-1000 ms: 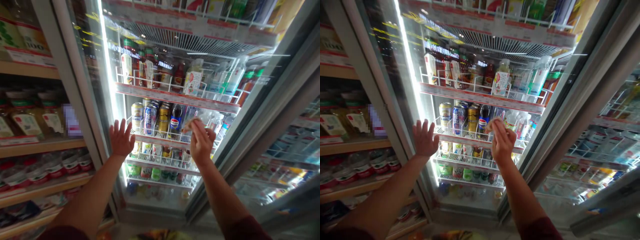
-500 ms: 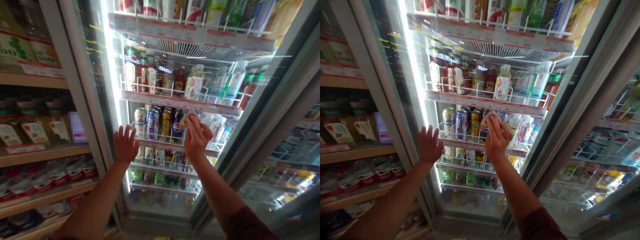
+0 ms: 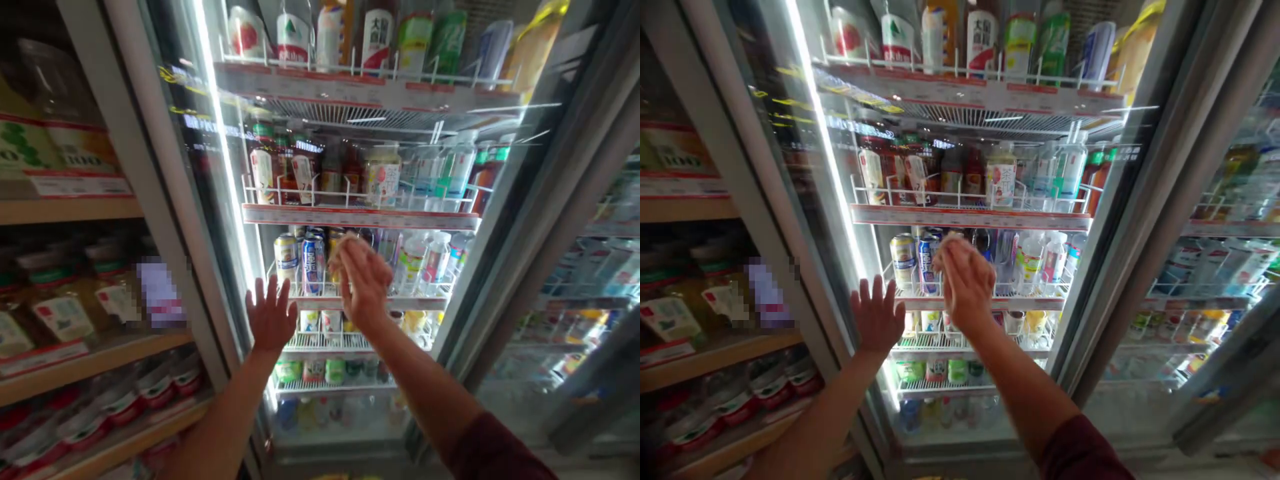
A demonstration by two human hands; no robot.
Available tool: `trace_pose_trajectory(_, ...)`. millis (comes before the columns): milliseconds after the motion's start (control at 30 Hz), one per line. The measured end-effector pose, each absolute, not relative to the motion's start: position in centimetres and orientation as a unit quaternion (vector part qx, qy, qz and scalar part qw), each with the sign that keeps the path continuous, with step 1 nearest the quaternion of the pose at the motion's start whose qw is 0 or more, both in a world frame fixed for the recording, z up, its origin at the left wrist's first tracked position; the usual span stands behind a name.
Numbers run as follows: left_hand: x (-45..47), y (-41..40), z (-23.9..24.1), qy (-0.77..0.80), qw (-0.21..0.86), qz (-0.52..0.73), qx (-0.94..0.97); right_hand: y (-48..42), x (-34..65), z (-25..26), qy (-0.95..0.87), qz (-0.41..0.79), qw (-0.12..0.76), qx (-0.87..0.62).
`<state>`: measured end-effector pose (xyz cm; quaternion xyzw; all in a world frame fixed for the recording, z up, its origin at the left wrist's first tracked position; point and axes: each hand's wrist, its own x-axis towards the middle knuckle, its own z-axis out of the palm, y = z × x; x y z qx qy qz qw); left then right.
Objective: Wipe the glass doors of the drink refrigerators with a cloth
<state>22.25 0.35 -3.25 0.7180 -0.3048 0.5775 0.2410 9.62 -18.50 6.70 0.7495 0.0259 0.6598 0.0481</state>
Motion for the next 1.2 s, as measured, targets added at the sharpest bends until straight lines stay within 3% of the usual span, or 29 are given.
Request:
trace_pose_trajectory(100, 22.6, 0.3, -3.7, -0.310, 0.261, 0.555, 0.727, -16.8, 10.3, 6.3, 0.108, 0.606, 0.087, 0.783)
trace_pose_trajectory(300, 22.8, 0.2, -3.9, -0.328, 0.291, 0.550, 0.711, -16.0, 12.2, 12.0, -0.020, 0.710, 0.018, 0.704)
trace_pose_trajectory(500, 22.5, 0.2, -3.7, -0.328, 0.276, 0.563, 0.706, -12.6, 13.8, 12.5, 0.139, 0.604, 0.166, 0.767)
trace_pose_trajectory(667, 22.3, 0.1, -3.2, -0.331, 0.265, 0.594, 0.683, -14.6, 13.6, 15.1, 0.026, 0.675, 0.039, 0.736)
trace_pose_trajectory(733, 22.3, 0.0, -3.1, -0.325, 0.255, 0.603, 0.682, -15.1, 12.9, 13.7, 0.005, 0.683, 0.020, 0.731)
trace_pose_trajectory(900, 22.4, 0.1, -3.2, -0.326, 0.242, 0.609, 0.682, -16.2, 9.9, 8.5, 0.146, 0.583, 0.144, 0.786)
trace_pose_trajectory(1067, 22.8, 0.0, -3.9, -0.315, 0.263, 0.568, 0.713, -20.5, 7.5, 9.5, -0.010, 0.691, 0.041, 0.722)
trace_pose_trajectory(1200, 23.0, -0.1, -4.3, -0.306, 0.307, 0.517, 0.738, -20.8, 6.5, 4.1, 0.004, 0.658, 0.024, 0.753)
